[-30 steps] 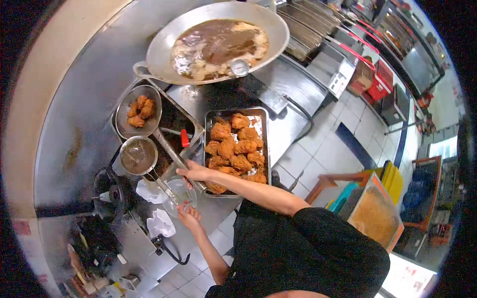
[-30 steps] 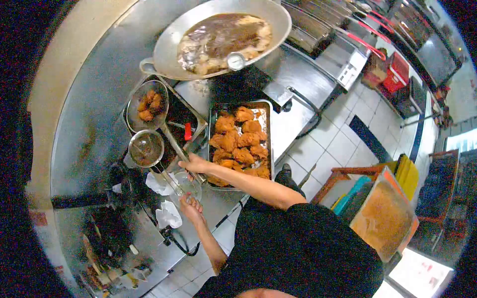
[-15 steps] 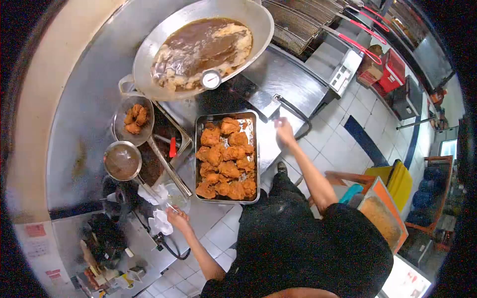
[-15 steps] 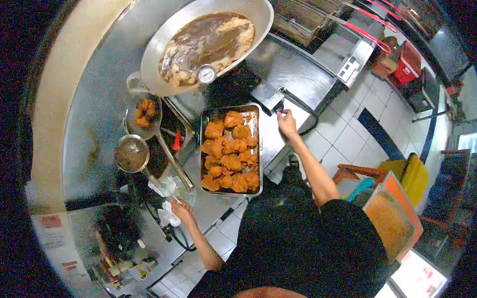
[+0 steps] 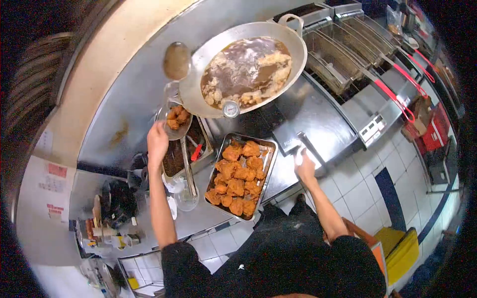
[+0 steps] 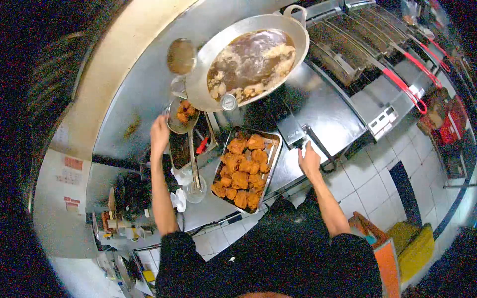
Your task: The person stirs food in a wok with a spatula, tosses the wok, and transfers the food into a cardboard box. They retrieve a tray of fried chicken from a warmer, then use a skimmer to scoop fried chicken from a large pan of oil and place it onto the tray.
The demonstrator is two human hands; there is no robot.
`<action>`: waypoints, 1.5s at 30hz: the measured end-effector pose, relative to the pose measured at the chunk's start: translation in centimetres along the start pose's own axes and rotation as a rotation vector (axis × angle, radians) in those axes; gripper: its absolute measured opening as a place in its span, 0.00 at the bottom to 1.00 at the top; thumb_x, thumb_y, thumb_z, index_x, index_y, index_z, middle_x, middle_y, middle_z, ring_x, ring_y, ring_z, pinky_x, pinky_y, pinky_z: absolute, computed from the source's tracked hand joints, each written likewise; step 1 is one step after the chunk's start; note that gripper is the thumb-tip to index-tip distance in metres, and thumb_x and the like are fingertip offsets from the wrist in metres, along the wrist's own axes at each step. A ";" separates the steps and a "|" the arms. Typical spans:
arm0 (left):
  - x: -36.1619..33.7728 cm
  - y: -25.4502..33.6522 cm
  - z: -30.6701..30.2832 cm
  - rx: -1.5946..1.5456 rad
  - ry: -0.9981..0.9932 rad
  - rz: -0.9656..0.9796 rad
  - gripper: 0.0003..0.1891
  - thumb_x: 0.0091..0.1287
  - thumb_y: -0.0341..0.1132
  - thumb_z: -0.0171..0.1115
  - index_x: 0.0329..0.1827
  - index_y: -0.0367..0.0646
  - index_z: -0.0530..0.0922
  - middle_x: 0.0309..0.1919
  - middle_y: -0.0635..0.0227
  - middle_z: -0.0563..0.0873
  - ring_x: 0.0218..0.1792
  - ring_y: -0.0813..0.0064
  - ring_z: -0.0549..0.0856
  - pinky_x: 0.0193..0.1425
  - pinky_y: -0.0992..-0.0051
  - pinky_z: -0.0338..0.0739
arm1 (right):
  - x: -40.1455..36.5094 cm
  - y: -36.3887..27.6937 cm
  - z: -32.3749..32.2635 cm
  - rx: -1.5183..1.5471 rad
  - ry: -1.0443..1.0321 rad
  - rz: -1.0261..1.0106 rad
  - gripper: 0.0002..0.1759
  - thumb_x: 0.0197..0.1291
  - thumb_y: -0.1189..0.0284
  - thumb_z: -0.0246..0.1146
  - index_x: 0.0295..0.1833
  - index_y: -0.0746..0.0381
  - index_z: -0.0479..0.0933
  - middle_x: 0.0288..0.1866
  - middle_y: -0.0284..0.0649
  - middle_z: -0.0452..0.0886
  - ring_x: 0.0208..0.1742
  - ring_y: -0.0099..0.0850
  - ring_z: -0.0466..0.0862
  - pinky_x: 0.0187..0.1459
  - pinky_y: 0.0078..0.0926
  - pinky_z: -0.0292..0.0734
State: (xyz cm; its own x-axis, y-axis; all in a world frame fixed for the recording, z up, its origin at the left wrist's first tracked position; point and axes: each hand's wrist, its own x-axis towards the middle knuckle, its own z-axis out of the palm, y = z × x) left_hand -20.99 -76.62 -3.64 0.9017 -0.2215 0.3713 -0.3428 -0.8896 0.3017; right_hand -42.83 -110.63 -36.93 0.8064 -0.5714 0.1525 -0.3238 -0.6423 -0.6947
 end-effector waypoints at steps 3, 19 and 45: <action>5.5 0.2 2.3 0.111 -0.020 0.036 0.17 0.70 0.36 0.42 0.48 0.38 0.78 0.44 0.46 0.81 0.47 0.47 0.79 0.53 0.60 0.72 | -1.2 2.4 -3.0 0.014 -0.038 0.090 0.19 0.59 0.65 0.58 0.50 0.65 0.68 0.35 0.55 0.81 0.33 0.52 0.82 0.35 0.47 0.76; 10.5 5.6 9.5 -0.664 -0.857 -0.428 0.21 0.73 0.33 0.37 0.68 0.50 0.65 0.17 0.80 0.60 0.14 0.86 0.56 0.15 0.83 0.52 | -22.4 29.1 0.7 -0.093 0.329 0.577 0.10 0.54 0.69 0.60 0.31 0.66 0.72 0.22 0.47 0.77 0.25 0.41 0.78 0.31 0.35 0.73; 12.3 18.8 15.2 -1.970 -0.995 -0.854 0.05 0.59 0.22 0.36 0.32 0.38 0.64 0.19 0.76 0.63 0.14 0.90 0.60 0.10 0.89 0.52 | -21.8 26.3 -3.3 0.603 -0.074 1.083 0.09 0.52 0.71 0.57 0.27 0.68 0.73 0.18 0.42 0.75 0.13 0.32 0.75 0.12 0.32 0.73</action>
State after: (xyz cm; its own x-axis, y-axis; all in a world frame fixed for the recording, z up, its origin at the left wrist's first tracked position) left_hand -12.33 -102.10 -6.73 0.5211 -0.7372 -0.4302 0.8249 0.3055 0.4757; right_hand -70.54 -116.78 -56.17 0.2985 -0.6183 -0.7271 -0.5768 0.4901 -0.6535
